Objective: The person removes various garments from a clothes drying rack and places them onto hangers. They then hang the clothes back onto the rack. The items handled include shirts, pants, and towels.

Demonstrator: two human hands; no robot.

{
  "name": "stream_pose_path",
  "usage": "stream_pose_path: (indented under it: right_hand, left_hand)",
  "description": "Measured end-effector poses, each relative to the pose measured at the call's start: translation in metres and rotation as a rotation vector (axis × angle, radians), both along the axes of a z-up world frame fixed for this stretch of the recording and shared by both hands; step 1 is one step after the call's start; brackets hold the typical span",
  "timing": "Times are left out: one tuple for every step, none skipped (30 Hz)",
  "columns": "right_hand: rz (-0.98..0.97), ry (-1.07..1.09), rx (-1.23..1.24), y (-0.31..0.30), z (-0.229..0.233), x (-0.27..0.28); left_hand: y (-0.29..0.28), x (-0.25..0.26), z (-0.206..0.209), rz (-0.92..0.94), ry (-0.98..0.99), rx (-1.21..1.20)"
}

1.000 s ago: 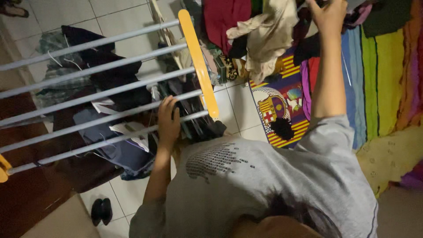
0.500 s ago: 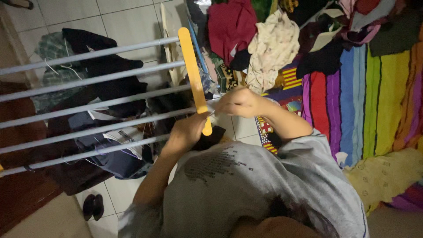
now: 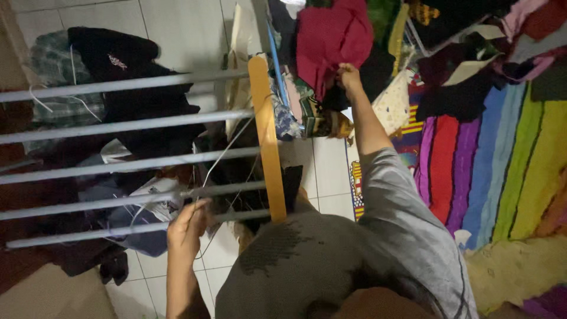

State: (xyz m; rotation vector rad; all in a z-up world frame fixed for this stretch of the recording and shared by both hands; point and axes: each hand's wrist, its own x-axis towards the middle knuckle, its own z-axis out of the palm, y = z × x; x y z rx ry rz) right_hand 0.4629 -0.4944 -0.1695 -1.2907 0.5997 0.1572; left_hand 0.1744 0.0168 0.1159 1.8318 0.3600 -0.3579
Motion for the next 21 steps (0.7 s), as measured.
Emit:
stream_pose_path:
  right_hand:
    - [-0.012, 0.045, 0.009, 0.005, -0.01, 0.002]
    - [-0.017, 0.118, 0.009, 0.011, -0.02, 0.004]
    - [-0.025, 0.192, -0.01, 0.018, -0.026, 0.007]
    - [-0.042, 0.243, -0.029, 0.025, -0.03, 0.011]
    - [-0.063, 0.284, -0.042, 0.03, -0.033, 0.018]
    - [-0.116, 0.263, 0.011, 0.034, -0.036, 0.025]
    - [-0.177, 0.207, 0.095, 0.037, -0.039, 0.033]
    - [-0.253, 0.169, 0.212, 0.039, -0.041, 0.038]
    - [-0.217, 0.043, 0.297, 0.041, -0.042, 0.041]
    - [-0.189, -0.088, 0.375, 0.036, -0.039, 0.045]
    - [-0.16, -0.221, 0.451, 0.031, -0.034, 0.048]
    - [-0.253, -0.226, 0.467, 0.024, -0.025, 0.051]
    - [-0.346, -0.232, 0.482, 0.016, -0.014, 0.052]
    - [-0.267, -0.403, 0.563, 0.004, 0.001, 0.053]
    - [-0.187, -0.576, 0.64, -0.007, 0.02, 0.053]
    - [-0.193, -0.631, 0.626, -0.016, 0.041, 0.052]
    - [-0.199, -0.686, 0.611, -0.025, 0.065, 0.046]
    - [-0.197, -0.731, 0.622, -0.031, 0.092, 0.039]
    - [-0.195, -0.776, 0.632, -0.036, 0.121, 0.029]
    - [-0.136, -0.843, 0.634, -0.04, 0.153, 0.016]
    - [-0.078, -0.91, 0.635, -0.04, 0.185, 0.001]
  left_hand:
    - [0.002, -0.002, -0.007, 0.0, -0.034, -0.072]
    - [0.003, -0.005, -0.011, 0.002, -0.066, -0.143]
    - [0.004, -0.008, -0.015, 0.03, -0.054, -0.143]
    - [0.004, -0.01, -0.017, 0.058, -0.044, -0.145]
    - [0.004, -0.012, -0.019, 0.086, -0.034, -0.146]
    - [0.004, -0.012, -0.022, 0.071, -0.069, -0.168]
    - [0.003, -0.012, -0.023, 0.057, -0.105, -0.19]
    - [0.003, -0.014, -0.022, 0.036, -0.139, -0.214]
    - [0.001, -0.016, -0.019, 0.046, -0.105, -0.179]
    - [0.0, -0.014, -0.018, 0.048, -0.074, -0.151]
    - [-0.001, -0.013, -0.014, 0.049, -0.042, -0.122]
    - [-0.003, -0.01, -0.013, 0.024, -0.115, -0.112]
    - [-0.006, -0.005, -0.012, 0.0, -0.189, -0.102]
    - [-0.008, -0.002, -0.009, -0.023, -0.268, -0.092]
    - [-0.009, -0.002, -0.003, 0.052, -0.152, -0.136]
    - [-0.01, -0.001, 0.003, 0.123, -0.038, -0.179]
    - [-0.01, 0.001, 0.008, 0.191, 0.077, -0.223]
    - [-0.01, 0.003, 0.013, 0.122, -0.003, -0.156]
    - [-0.011, 0.004, 0.016, 0.054, -0.083, -0.087]
    - [-0.009, 0.004, 0.021, -0.013, -0.164, -0.017]
    - [-0.007, 0.001, 0.026, -0.077, -0.356, 0.033]
